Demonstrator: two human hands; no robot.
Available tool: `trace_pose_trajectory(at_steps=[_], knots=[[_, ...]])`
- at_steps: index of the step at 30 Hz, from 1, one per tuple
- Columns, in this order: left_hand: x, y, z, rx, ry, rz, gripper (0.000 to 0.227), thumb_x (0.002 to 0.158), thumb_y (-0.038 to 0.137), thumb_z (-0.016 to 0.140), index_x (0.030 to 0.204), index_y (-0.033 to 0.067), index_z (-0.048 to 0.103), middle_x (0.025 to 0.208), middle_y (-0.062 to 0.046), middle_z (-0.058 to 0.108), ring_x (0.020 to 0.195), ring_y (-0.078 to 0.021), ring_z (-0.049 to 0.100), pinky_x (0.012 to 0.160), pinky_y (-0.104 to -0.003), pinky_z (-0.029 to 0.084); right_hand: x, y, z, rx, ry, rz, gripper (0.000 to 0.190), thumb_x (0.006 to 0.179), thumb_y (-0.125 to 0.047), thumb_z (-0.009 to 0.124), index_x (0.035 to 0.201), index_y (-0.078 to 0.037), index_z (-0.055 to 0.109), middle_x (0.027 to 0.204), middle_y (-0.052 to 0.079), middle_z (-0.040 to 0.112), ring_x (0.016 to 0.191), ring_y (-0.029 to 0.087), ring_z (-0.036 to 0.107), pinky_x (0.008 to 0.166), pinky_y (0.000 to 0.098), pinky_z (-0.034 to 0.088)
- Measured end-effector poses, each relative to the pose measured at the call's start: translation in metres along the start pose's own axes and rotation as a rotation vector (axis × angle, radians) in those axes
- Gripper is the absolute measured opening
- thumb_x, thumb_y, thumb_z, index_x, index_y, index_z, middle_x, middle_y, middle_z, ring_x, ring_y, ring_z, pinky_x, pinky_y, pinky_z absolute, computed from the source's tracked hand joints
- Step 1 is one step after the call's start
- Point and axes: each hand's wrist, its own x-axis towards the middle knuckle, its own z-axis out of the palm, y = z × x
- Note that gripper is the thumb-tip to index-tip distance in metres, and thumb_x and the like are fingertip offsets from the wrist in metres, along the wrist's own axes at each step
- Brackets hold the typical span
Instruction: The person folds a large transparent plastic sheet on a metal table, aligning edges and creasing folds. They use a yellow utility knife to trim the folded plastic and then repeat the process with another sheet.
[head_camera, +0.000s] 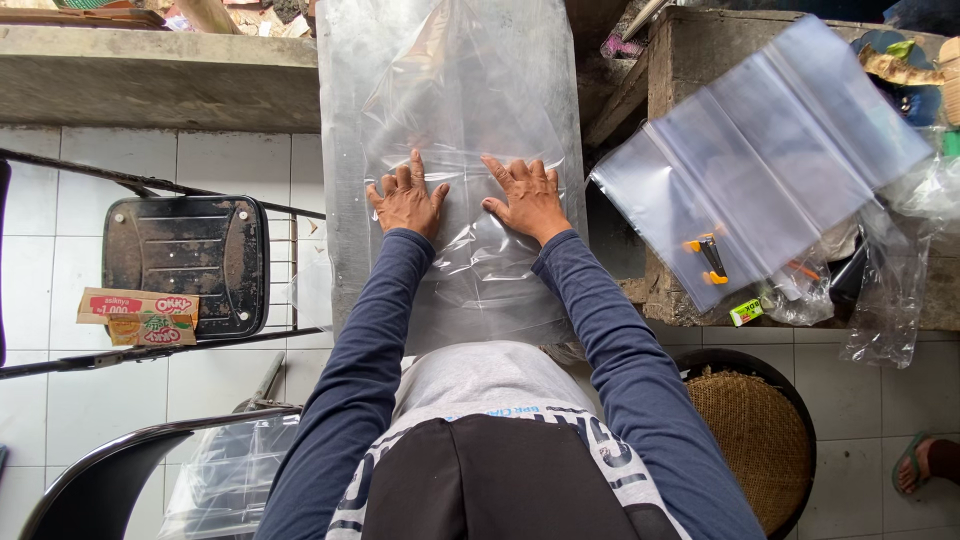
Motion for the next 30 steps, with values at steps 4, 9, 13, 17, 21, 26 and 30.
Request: trace_pose_trajectory(at_steps=[4, 9, 13, 17, 21, 26, 30], knots=[[0.003, -0.004, 0.006, 0.031, 0.108, -0.003, 0.088, 0.098, 0.07, 0.036, 0.161, 0.0136, 0.013, 0.136, -0.006, 0.04, 0.124, -0.0251, 0.038, 0.107, -0.062, 0.024, 0.01, 0.007, 0.004, 0.119, -0.015, 0.102, 0.073, 0.089, -0.058, 0.071, 0.151, -0.042, 0.037, 0.119, 0.007, 0.053, 0.112, 0.029, 0.05, 0.099, 0.0509, 0.044], [0.012, -0.014, 0.001, -0.014, 0.027, -0.126, 0.091, 0.1, 0.073, 0.03, 0.163, 0.0105, 0.009, 0.144, -0.01, 0.036, 0.122, -0.0278, 0.04, 0.103, -0.053, 0.033, 0.037, 0.041, -0.01, 0.492, -0.117, 0.332, 0.065, 0.09, -0.04, 0.072, 0.145, -0.029, 0.039, 0.124, 0.008, 0.051, 0.093, 0.024, 0.063, 0.089, 0.0502, 0.054], [0.025, -0.034, -0.016, -0.2, 0.06, -0.24, 0.089, 0.103, 0.07, 0.039, 0.16, 0.007, 0.012, 0.144, -0.01, 0.037, 0.12, -0.0298, 0.047, 0.096, -0.055, 0.041, 0.037, 0.06, -0.019, 1.027, -0.003, 0.584, 0.053, 0.096, -0.029, 0.069, 0.14, -0.017, 0.043, 0.105, 0.014, 0.059, 0.082, 0.02, 0.065, 0.075, 0.0496, 0.062], [0.044, -0.06, -0.034, -0.44, 0.21, -0.263, 0.073, 0.098, 0.043, 0.066, 0.157, 0.0142, 0.033, 0.136, -0.011, 0.045, 0.111, -0.0268, 0.06, 0.096, -0.042, 0.053, 0.045, 0.073, -0.025, 0.763, 0.436, 0.435, 0.048, 0.091, -0.018, 0.076, 0.131, -0.013, 0.051, 0.105, 0.011, 0.056, 0.085, 0.024, 0.059, 0.083, 0.0441, 0.057], [0.064, -0.08, -0.041, -0.42, 0.568, 0.086, 0.054, 0.089, 0.028, 0.083, 0.137, 0.0152, 0.062, 0.133, -0.011, 0.052, 0.109, -0.0294, 0.063, 0.091, -0.041, 0.055, 0.069, 0.09, -0.027, 0.468, 0.606, 0.024, 0.039, 0.088, -0.01, 0.077, 0.125, -0.009, 0.066, 0.111, 0.013, 0.051, 0.102, 0.029, 0.056, 0.093, 0.04, 0.049], [0.084, -0.081, -0.045, -0.623, 0.414, 0.042, 0.017, 0.093, 0.023, 0.077, 0.109, 0.0166, 0.075, 0.116, -0.005, 0.071, 0.09, -0.0208, 0.071, 0.079, -0.036, 0.058, 0.091, 0.09, -0.019, 0.414, 0.481, 0.109, 0.004, 0.095, -0.013, 0.072, 0.099, -0.013, 0.071, 0.104, 0.004, 0.06, 0.103, 0.024, 0.057, 0.095, 0.0406, 0.047], [0.08, -0.091, -0.042, -0.677, 0.404, -0.063, 0.01, 0.093, 0.021, 0.076, 0.095, 0.0121, 0.071, 0.093, -0.004, 0.077, 0.082, -0.02, 0.073, 0.076, -0.036, 0.057, 0.089, 0.101, -0.017, 0.455, 0.552, 0.187, 0.01, 0.102, -0.012, 0.067, 0.094, -0.008, 0.063, 0.099, 0.005, 0.061, 0.099, 0.025, 0.057, 0.094, 0.0401, 0.051]])
